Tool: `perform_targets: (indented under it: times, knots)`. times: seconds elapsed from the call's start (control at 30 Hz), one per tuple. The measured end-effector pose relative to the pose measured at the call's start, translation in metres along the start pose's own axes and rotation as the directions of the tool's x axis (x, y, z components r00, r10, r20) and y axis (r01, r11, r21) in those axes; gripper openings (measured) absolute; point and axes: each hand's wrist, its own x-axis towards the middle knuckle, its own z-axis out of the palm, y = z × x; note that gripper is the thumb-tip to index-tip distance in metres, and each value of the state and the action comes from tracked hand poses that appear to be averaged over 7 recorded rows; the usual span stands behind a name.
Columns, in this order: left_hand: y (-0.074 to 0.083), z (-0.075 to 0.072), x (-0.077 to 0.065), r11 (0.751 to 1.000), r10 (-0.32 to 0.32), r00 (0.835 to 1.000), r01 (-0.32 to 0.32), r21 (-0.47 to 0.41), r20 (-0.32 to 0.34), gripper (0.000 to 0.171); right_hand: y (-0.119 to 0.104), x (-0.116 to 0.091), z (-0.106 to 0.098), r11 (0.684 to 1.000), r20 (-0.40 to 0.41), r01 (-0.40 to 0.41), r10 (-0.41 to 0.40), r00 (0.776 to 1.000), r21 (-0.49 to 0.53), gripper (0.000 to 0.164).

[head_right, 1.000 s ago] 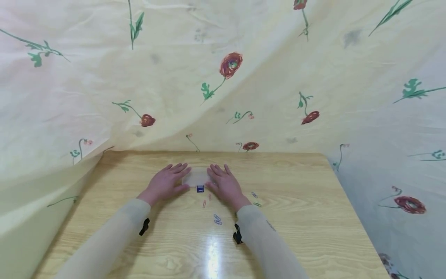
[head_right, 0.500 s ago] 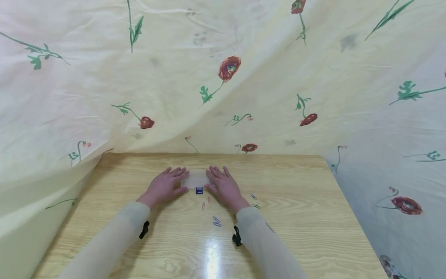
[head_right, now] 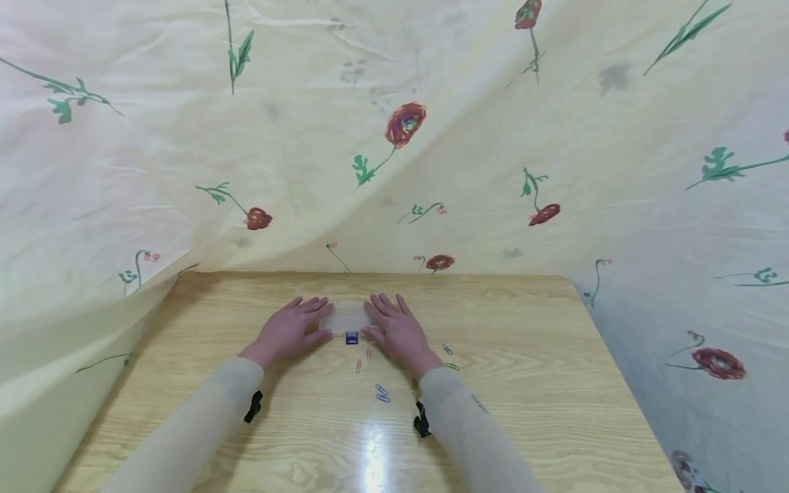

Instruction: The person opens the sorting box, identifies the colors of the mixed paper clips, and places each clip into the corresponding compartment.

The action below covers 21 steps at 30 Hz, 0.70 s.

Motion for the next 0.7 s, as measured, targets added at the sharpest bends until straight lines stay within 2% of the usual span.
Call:
perform_targets:
  times: [0.23, 0.47, 0.7]
  knots:
    - [-0.003, -0.005, 0.0, 0.999, 0.006, 1.0, -0.006, -0.037, -0.006, 0.062, 0.009, -0.007, -0.005, 0.996, -0.02, 0.009, -0.01, 1.0, -0.086, 0.067]
    - [-0.002, -0.015, -0.001, 0.993, -0.015, 0.999, 0.018, -0.113, 0.031, 0.059, 0.012, -0.016, -0.012, 0.996, -0.04, 0.032, -0.036, 0.999, -0.08, 0.067]
    - [-0.001, -0.02, 0.002, 0.985, -0.031, 0.999, 0.036, -0.167, 0.031, 0.056, 0.01, -0.028, -0.017, 0.997, -0.056, 0.016, -0.02, 0.998, -0.082, 0.07]
